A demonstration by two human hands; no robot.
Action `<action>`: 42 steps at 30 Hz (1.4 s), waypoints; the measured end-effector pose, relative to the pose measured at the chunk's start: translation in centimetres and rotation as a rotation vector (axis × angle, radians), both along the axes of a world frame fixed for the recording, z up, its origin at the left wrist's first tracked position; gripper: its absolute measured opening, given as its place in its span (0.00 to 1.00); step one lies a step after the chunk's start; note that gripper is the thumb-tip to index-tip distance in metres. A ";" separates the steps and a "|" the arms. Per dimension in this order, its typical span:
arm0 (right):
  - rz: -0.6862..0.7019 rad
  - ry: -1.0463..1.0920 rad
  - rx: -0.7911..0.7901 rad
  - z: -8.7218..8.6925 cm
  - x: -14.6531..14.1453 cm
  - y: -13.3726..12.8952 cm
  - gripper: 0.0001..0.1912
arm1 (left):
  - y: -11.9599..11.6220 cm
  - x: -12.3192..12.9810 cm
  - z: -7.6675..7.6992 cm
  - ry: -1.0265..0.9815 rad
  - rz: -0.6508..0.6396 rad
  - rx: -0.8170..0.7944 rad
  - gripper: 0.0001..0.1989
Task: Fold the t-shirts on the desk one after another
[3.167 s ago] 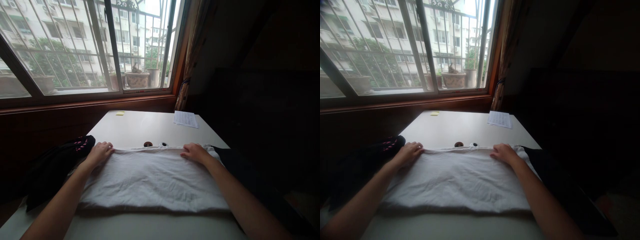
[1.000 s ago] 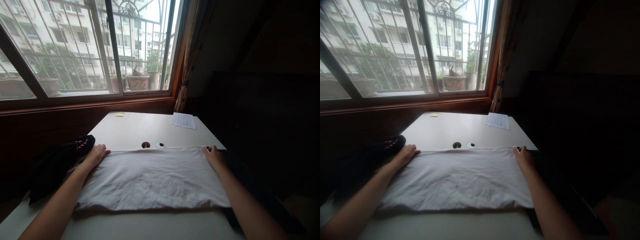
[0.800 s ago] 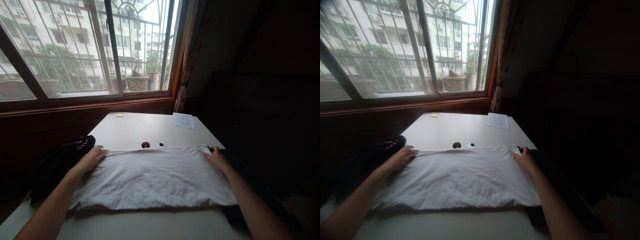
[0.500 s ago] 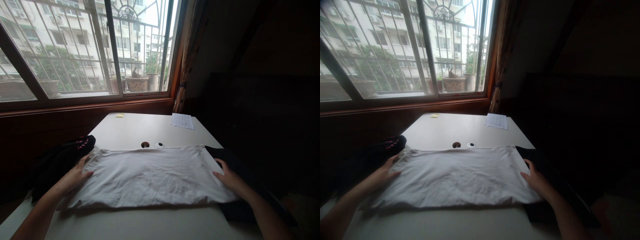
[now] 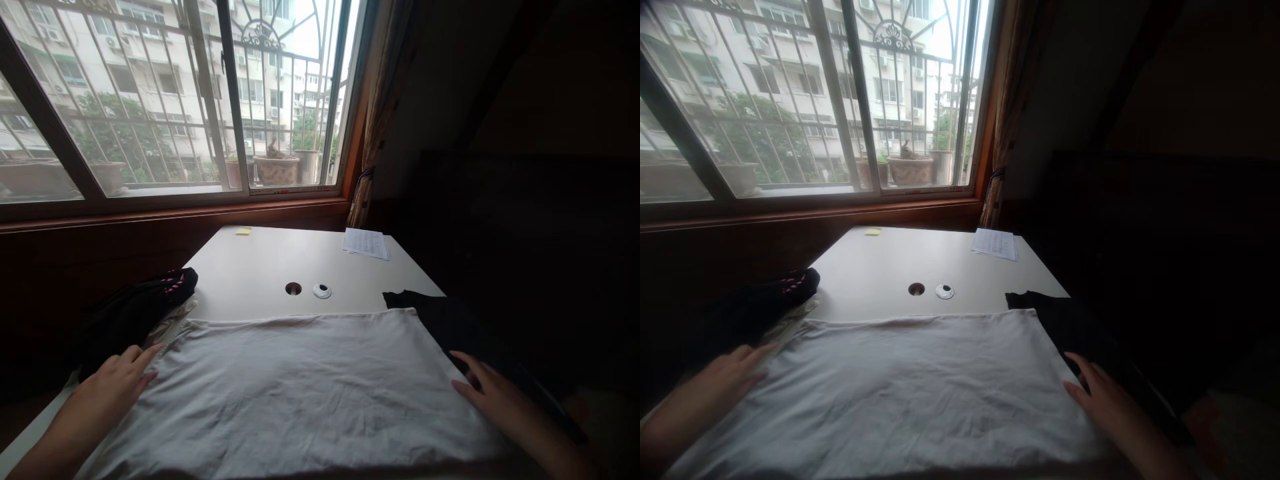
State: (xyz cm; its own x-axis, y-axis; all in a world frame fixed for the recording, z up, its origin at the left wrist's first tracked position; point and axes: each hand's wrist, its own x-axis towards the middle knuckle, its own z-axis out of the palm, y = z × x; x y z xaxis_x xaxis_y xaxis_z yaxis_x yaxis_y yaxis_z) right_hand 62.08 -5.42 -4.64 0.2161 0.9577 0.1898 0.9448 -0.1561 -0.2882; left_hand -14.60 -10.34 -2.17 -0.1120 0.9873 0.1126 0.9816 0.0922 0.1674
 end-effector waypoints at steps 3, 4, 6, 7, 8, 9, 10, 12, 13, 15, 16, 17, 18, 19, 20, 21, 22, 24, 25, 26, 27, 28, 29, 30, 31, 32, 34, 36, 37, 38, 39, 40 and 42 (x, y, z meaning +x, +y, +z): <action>0.121 -0.097 0.053 1.4 -3.8 0.7 0.29 | 2.3 4.7 -0.1 0.059 -0.229 0.074 0.25; 0.199 -0.107 0.090 1.9 -5.8 1.1 0.27 | 3.2 6.8 -0.5 0.065 -0.334 0.086 0.25; 0.413 -0.086 0.107 2.5 -10.7 1.9 0.24 | 4.6 11.4 -1.7 0.076 -0.539 0.090 0.27; 0.505 -0.082 0.087 2.6 -13.3 2.4 0.24 | 5.2 13.6 -2.4 0.077 -0.632 0.078 0.28; 0.588 -0.086 0.057 2.6 -15.8 2.8 0.24 | 5.8 15.8 -3.1 0.079 -0.697 0.058 0.30; 0.667 -0.097 0.013 2.5 -18.2 3.2 0.26 | 6.3 17.7 -3.7 0.080 -0.722 0.043 0.31; 0.728 -0.107 -0.025 2.3 -20.3 3.7 0.27 | 6.8 19.2 -4.2 0.082 -0.721 0.028 0.33; 0.813 -0.112 -0.081 1.8 -23.5 4.5 0.29 | 7.9 21.3 -4.8 0.074 -0.696 0.021 0.35; 0.834 -0.112 -0.106 1.5 -24.5 4.9 0.30 | 8.4 21.7 -4.9 0.066 -0.682 0.025 0.35; 0.847 -0.111 -0.147 1.0 -25.6 5.5 0.32 | 9.4 21.6 -4.9 0.045 -0.662 0.043 0.34; 0.841 -0.111 -0.162 0.7 -25.7 5.8 0.32 | 9.8 21.2 -4.8 0.038 -0.655 0.052 0.34; 0.832 -0.110 -0.171 0.5 -25.7 6.0 0.32 | 10.2 20.7 -4.7 0.033 -0.649 0.061 0.33; 0.822 -0.108 -0.174 0.3 -25.6 6.1 0.33 | 10.5 20.0 -4.5 0.032 -0.643 0.066 0.33; 0.813 -0.106 -0.171 0.1 -25.4 6.2 0.33 | 10.8 19.3 -4.4 0.033 -0.637 0.068 0.32; 0.806 -0.103 -0.165 0.0 -25.2 6.3 0.33 | 11.0 18.5 -4.3 0.035 -0.628 0.067 0.32; 0.800 -0.100 -0.156 -0.2 -24.9 6.3 0.34 | 11.2 17.7 -4.2 0.039 -0.616 0.061 0.32; 0.796 -0.099 -0.147 -0.3 -24.7 6.3 0.34 | 11.4 16.9 -4.1 0.043 -0.602 0.051 0.32; 0.780 -0.103 -0.132 -0.6 -24.1 6.4 0.34 | 11.7 15.3 -4.0 0.049 -0.567 0.034 0.32; 0.768 -0.106 -0.127 -0.7 -23.9 6.4 0.34 | 11.8 14.5 -4.0 0.050 -0.546 0.032 0.31; 0.755 -0.109 -0.123 -0.8 -23.6 6.5 0.34 | 11.9 13.7 -4.1 0.051 -0.527 0.030 0.31; 0.741 -0.112 -0.118 -0.9 -23.3 6.5 0.34 | 12.1 12.8 -4.1 0.052 -0.506 0.030 0.31; 0.728 -0.114 -0.114 -1.0 -23.0 6.6 0.33 | 12.2 11.8 -4.1 0.054 -0.484 0.027 0.31; 0.718 -0.115 -0.109 -1.1 -22.8 6.7 0.33 | 12.4 10.9 -4.2 0.057 -0.461 0.022 0.30; 0.712 -0.115 -0.103 -1.2 -22.6 6.7 0.34 | 12.6 9.9 -4.2 0.060 -0.442 0.014 0.30; 0.708 -0.115 -0.097 -1.2 -22.5 6.8 0.34 | 12.7 9.0 -4.2 0.060 -0.427 0.005 0.30; 0.705 -0.115 -0.090 -1.2 -22.4 6.8 0.33 | 12.9 8.1 -4.2 0.058 -0.416 -0.002 0.29; 0.703 -0.113 -0.083 -1.3 -22.3 6.8 0.33 | 13.2 6.7 -4.1 0.047 -0.413 -0.001 0.29; 0.701 -0.111 -0.085 -1.3 -22.3 6.8 0.33 | 13.2 6.0 -3.7 0.050 -0.420 0.039 0.29; 0.700 -0.112 -0.088 -1.3 -22.3 6.8 0.33 | 13.0 5.9 -3.5 0.062 -0.414 0.078 0.28; 0.698 -0.113 -0.091 -1.3 -22.4 6.8 0.34 | 12.6 6.1 -3.2 0.082 -0.402 0.122 0.28; 0.697 -0.114 -0.093 -1.3 -22.4 6.8 0.34 | 12.1 6.5 -3.0 0.105 -0.388 0.164 0.27; 0.696 -0.116 -0.092 -1.4 -22.4 6.8 0.34 | 11.3 7.0 -2.9 0.127 -0.377 0.197 0.26; 0.694 -0.119 -0.089 -1.5 -22.5 6.8 0.34 | 9.2 8.5 -3.1 0.151 -0.381 0.210 0.25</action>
State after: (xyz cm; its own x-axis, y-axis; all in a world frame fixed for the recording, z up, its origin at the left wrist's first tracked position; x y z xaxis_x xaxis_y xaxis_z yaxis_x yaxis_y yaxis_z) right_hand 39.63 1.41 -6.13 -0.4673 0.8796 0.0887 0.8588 0.4755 -0.1909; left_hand -6.09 -1.12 -5.30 0.2880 0.9088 0.3018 0.9537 -0.3008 -0.0041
